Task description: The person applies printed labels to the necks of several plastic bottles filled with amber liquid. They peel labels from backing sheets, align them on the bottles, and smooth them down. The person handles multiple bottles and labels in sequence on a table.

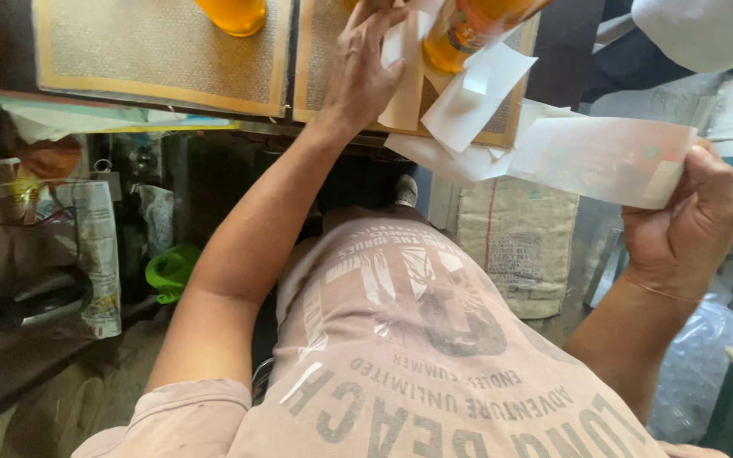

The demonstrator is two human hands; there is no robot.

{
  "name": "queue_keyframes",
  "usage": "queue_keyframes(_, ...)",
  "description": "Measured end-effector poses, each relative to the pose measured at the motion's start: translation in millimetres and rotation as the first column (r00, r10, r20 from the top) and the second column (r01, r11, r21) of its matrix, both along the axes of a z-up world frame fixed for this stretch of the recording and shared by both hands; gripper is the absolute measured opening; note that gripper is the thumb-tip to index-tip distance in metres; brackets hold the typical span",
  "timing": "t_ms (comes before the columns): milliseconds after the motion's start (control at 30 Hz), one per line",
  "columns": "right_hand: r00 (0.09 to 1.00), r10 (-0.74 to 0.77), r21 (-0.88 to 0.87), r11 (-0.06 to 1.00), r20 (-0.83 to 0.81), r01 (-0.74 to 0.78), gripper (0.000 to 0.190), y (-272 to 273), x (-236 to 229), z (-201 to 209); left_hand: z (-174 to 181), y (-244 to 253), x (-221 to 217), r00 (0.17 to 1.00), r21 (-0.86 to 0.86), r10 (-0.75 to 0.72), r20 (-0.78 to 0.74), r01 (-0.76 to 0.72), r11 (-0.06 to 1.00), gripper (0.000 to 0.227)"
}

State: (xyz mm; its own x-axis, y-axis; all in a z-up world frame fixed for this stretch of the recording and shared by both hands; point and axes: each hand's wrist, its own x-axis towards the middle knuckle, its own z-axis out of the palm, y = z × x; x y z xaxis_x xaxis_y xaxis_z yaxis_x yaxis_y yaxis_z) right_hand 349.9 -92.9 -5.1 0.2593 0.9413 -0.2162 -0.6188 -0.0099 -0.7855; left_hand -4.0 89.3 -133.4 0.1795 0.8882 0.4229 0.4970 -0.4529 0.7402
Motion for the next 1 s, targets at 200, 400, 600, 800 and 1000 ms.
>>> queue_keyframes(200, 0.993, 0.001, 0.002, 1.0, -0.115, -0.001, 0.014, -1.2, -13.9, 8.3, 20.2, -10.0, 1.8, 0.934, 0.118, 0.182, -0.307, -0.152, 0.981, 0.046)
queue_keyframes(400, 0.972, 0.067, 0.061, 0.997, -0.224, -0.054, 0.015, -5.6, -31.2, 3.1, 94.0, -74.9, 4.0, 0.994, -0.239, 0.06, 0.092, -0.036, 0.97, 0.019)
queue_keyframes(600, 0.95, 0.102, 0.081, 0.993, -0.294, -0.082, 0.019, -19.3, -21.7, -11.4, 119.6, -115.2, 34.0, 0.568, -0.594, 0.174, 0.805, 0.759, 0.268, 0.027)
queue_keyframes(800, 0.977, 0.053, 0.045, 0.998, -0.205, -0.045, 0.023, -27.3, -18.2, -12.6, 132.6, -115.3, 29.1, 0.546, -0.56, 0.144, 0.825, 0.756, 0.339, 0.027)
queue_keyframes(1000, 0.977, 0.024, -0.008, 1.0, -0.212, -0.026, 0.015, -31.0, -21.4, -11.0, 132.8, -116.3, 28.9, 0.535, -0.508, 0.062, 0.843, 0.752, 0.419, 0.023)
